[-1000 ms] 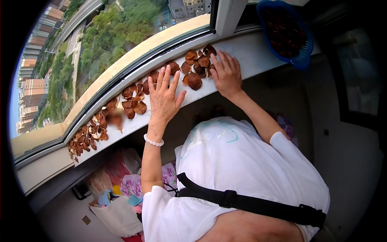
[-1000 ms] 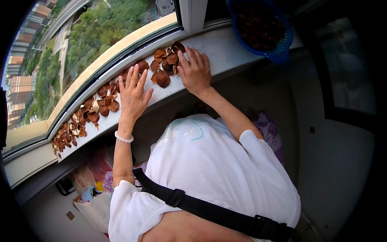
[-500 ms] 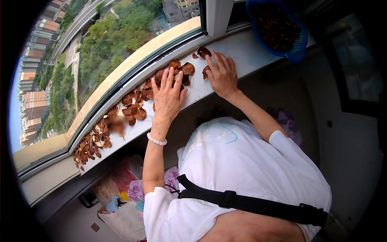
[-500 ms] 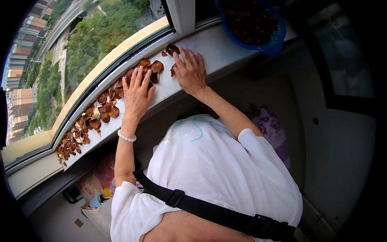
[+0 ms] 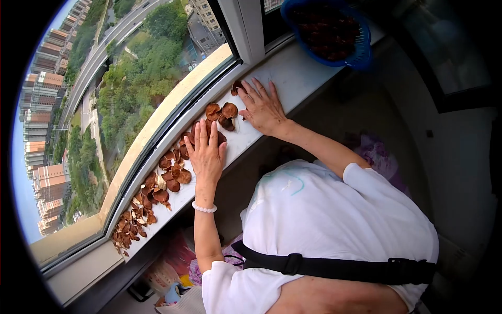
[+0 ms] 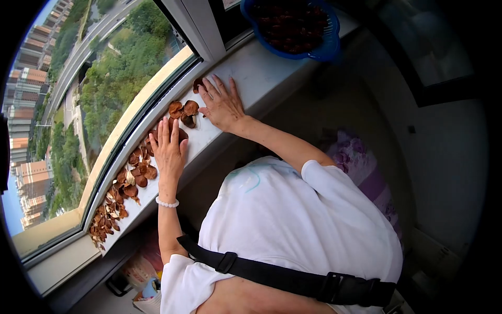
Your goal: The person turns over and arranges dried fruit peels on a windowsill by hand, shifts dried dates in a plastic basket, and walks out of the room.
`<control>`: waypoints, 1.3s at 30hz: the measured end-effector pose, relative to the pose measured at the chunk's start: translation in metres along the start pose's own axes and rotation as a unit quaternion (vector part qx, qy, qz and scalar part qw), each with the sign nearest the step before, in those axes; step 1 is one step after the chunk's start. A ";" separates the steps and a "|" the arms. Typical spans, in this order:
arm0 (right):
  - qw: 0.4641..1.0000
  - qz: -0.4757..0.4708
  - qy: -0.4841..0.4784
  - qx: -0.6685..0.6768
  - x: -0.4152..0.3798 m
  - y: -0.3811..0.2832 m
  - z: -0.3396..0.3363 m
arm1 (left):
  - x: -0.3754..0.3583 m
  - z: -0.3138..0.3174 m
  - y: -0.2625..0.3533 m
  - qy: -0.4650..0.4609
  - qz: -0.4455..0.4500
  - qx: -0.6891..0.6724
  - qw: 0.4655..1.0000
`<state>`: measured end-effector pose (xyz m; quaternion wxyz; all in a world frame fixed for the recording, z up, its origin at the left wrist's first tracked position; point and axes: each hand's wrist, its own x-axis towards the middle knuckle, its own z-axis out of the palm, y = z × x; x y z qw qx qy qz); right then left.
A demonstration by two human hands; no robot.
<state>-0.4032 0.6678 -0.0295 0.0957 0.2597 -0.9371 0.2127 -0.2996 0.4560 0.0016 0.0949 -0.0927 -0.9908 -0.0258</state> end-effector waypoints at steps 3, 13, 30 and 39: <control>0.999 -0.023 -0.001 0.022 0.003 -0.013 0.005 | 0.000 -0.001 -0.015 0.023 0.043 -0.015 0.999; 0.994 -0.015 0.062 0.090 -0.012 -0.035 -0.007 | -0.001 -0.019 -0.016 0.076 0.124 -0.054 0.988; 0.969 0.024 0.202 0.142 -0.065 0.018 -0.051 | -0.004 -0.044 0.069 0.145 0.115 -0.316 0.931; 0.922 0.133 0.341 0.127 -0.070 0.171 -0.160 | 0.032 -0.017 0.134 0.117 0.084 -0.302 0.942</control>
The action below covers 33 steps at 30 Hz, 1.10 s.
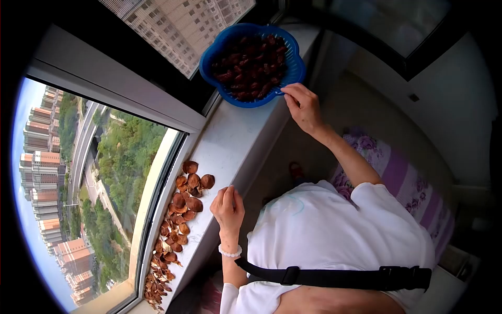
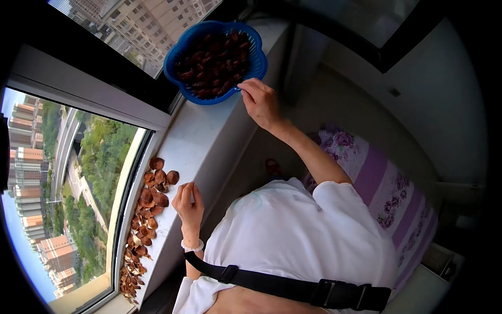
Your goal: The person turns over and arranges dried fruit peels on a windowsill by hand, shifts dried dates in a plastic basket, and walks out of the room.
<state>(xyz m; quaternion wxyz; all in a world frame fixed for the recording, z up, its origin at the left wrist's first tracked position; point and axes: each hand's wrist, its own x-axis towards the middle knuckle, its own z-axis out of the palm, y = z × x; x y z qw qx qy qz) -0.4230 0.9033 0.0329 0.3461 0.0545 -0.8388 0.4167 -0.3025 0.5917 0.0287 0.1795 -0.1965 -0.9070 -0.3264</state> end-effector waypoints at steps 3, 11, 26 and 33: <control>0.992 -0.077 -0.087 -0.054 0.053 0.016 -0.002 | 0.028 0.029 0.014 0.019 0.006 0.014 1.000; 0.906 -0.223 -0.341 -0.117 0.099 0.026 0.062 | 0.093 0.086 0.040 0.022 -0.010 0.049 0.999; 0.904 -0.176 -0.259 -0.290 0.156 0.104 0.049 | 0.125 0.106 0.028 -0.003 -0.056 0.019 0.998; 0.916 -0.139 -0.328 -0.186 0.113 0.054 0.063 | 0.132 0.111 0.008 0.010 -0.121 -0.129 0.984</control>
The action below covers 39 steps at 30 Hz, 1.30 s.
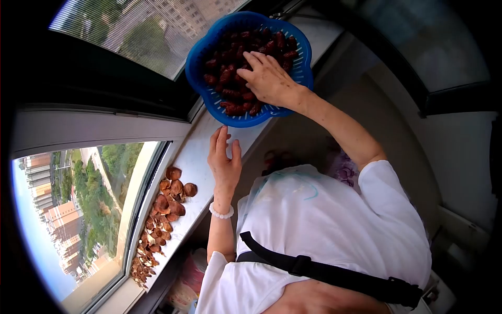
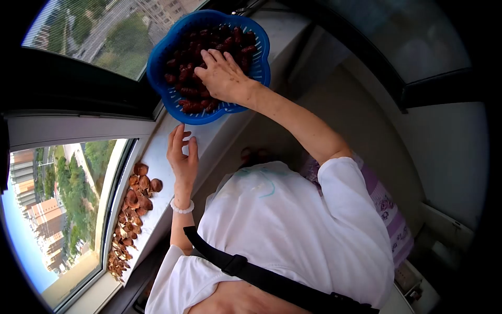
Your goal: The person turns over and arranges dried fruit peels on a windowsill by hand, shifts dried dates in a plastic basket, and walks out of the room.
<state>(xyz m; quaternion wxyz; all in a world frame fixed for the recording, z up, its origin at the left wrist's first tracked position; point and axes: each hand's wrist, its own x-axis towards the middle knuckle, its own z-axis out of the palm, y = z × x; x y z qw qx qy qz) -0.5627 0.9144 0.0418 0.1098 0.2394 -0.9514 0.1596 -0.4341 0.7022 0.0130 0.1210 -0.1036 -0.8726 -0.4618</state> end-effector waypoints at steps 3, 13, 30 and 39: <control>0.998 -0.044 -0.035 0.036 -0.009 -0.036 -0.005 | 0.004 0.000 -0.006 -0.008 0.005 -0.035 0.999; 0.982 -0.044 -0.056 0.173 -0.028 -0.037 -0.020 | 0.008 -0.013 -0.015 -0.052 0.026 -0.048 0.997; 0.992 0.029 0.121 -0.022 0.025 0.008 -0.010 | 0.001 -0.007 -0.003 0.005 0.048 -0.027 0.998; 0.994 -0.065 -0.040 -0.075 0.067 0.007 0.006 | 0.027 0.016 0.008 0.060 0.090 0.144 0.984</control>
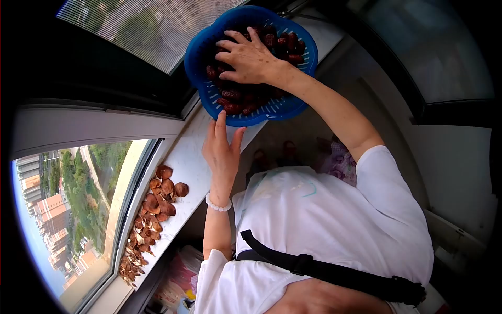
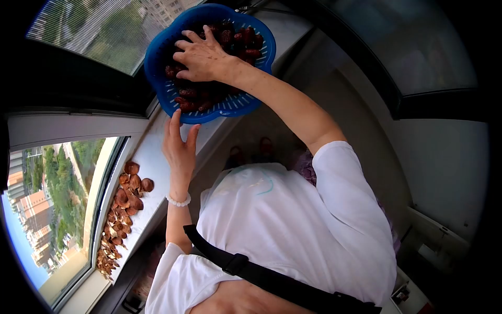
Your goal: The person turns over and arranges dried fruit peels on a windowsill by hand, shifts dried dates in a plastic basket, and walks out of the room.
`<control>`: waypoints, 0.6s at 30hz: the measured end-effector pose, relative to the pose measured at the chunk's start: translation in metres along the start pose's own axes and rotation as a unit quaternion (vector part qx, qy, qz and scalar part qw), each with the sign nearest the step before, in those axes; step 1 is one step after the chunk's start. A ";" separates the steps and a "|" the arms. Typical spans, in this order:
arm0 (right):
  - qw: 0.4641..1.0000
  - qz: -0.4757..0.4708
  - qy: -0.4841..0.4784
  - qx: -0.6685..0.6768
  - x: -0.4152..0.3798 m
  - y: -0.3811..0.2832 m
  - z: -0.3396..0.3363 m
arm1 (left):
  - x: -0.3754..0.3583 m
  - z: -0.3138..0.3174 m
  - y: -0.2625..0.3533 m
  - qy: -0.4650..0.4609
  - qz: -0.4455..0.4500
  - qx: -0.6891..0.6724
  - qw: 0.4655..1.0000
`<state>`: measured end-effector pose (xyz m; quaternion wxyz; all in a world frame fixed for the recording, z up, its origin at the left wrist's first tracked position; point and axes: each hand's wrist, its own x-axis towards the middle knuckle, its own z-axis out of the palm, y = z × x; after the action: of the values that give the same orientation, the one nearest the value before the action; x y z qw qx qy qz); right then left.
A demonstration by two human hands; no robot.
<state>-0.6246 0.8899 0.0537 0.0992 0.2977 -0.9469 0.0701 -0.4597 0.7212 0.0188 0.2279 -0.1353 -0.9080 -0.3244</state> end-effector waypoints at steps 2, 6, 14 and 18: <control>0.999 0.033 0.009 -0.035 -0.007 0.020 -0.007 | 0.004 -0.003 0.006 -0.009 -0.008 0.016 1.000; 0.998 0.056 0.019 -0.036 -0.040 0.054 -0.018 | 0.002 0.000 0.008 -0.011 -0.016 0.035 0.999; 0.987 -0.009 -0.083 0.134 -0.092 0.007 -0.041 | 0.003 0.001 0.009 -0.007 -0.024 0.041 0.999; 0.974 -0.079 -0.081 0.198 -0.078 -0.022 -0.028 | 0.002 0.002 0.009 -0.005 -0.028 0.013 1.000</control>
<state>-0.5450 0.9203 0.0645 -0.0333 0.3903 -0.8925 0.2235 -0.4586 0.7296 0.0230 0.2158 -0.1090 -0.9167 -0.3182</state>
